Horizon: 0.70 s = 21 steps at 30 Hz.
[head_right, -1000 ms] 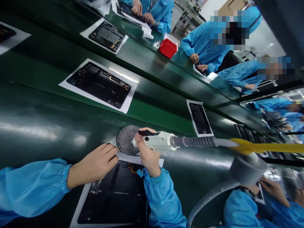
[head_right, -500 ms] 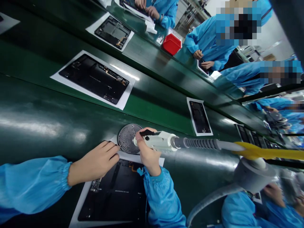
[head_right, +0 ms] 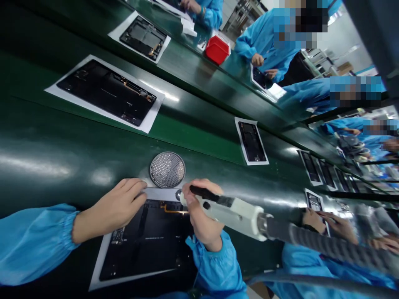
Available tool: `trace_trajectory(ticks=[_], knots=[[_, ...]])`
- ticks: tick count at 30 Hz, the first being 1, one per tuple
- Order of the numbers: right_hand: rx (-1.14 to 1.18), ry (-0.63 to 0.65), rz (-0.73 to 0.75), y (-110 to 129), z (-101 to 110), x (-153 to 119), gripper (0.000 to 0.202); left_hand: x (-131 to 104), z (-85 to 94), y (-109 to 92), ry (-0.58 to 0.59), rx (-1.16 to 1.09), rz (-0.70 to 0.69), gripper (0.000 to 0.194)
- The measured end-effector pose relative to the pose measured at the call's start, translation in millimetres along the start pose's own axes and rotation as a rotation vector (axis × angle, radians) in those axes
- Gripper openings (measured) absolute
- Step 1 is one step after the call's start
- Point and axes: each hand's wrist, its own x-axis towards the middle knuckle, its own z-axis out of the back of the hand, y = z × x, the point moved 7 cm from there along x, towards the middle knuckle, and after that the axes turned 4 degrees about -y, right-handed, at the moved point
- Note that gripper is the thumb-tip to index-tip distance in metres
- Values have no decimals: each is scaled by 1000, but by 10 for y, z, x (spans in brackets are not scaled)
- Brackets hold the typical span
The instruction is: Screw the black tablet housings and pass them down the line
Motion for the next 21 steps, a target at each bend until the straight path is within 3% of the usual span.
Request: trace_trajectory(ticks=[5,11,21], knots=[[-13,126,-62,-229,-28,-201,21,145,-173,-153,3,-117,-68,27],[-26,136,-83,-348,-40,-230,19,245,-329,-177,17,-172,-89,28],[-103,94,-124,-403,-36,-261,19,230,-379,-171,29,-180,-109,26]])
